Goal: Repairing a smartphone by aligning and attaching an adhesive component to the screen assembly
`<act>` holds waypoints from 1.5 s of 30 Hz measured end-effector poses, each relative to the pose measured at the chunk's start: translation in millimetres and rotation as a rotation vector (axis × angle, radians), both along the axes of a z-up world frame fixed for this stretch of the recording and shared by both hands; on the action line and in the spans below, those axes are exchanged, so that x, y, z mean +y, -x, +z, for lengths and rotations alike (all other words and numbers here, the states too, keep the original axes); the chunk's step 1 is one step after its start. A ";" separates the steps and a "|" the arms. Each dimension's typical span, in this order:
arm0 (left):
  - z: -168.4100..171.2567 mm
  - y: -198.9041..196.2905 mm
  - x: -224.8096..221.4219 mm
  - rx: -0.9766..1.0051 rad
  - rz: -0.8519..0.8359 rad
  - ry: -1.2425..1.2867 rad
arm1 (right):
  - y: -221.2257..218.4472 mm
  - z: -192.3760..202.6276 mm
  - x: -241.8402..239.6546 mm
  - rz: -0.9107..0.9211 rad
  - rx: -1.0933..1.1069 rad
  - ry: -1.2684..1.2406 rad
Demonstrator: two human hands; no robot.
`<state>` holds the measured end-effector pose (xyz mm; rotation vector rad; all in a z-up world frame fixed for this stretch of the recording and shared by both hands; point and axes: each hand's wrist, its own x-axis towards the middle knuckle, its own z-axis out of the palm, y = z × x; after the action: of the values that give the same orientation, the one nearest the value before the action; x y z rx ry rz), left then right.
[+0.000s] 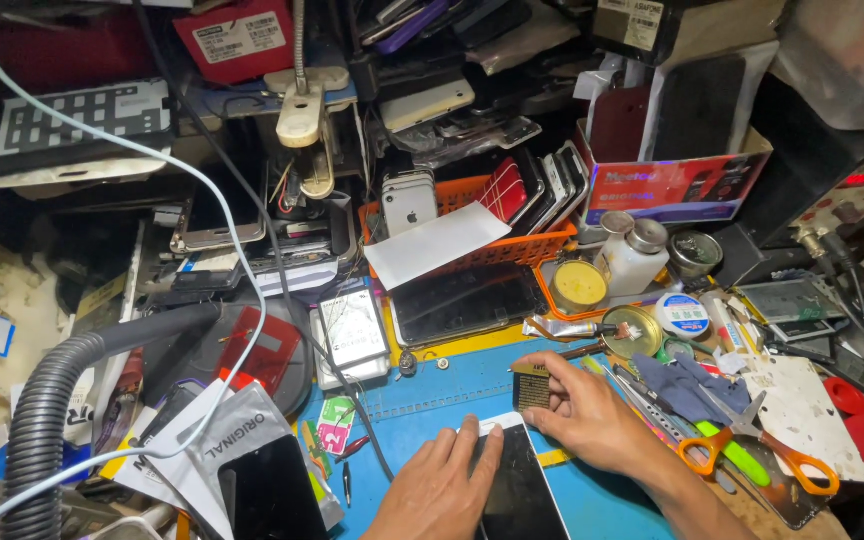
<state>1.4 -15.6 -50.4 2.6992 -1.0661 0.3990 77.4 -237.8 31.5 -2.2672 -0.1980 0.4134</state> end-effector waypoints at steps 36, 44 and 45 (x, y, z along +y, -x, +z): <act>34.9 12.4 4.0 0.060 -0.044 -0.132 | 5.1 17.7 -3.2 0.045 0.034 -0.007; 53.1 12.9 8.5 0.229 -0.117 -0.100 | 3.6 14.8 -5.0 0.024 0.130 -0.122; 53.7 13.5 8.8 0.188 -0.109 -0.095 | 3.0 13.8 -5.9 0.030 0.123 -0.108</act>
<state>-12.1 -6.8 3.3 2.6793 -1.1972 0.0759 74.4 -243.8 45.3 -2.1276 -0.1868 0.5428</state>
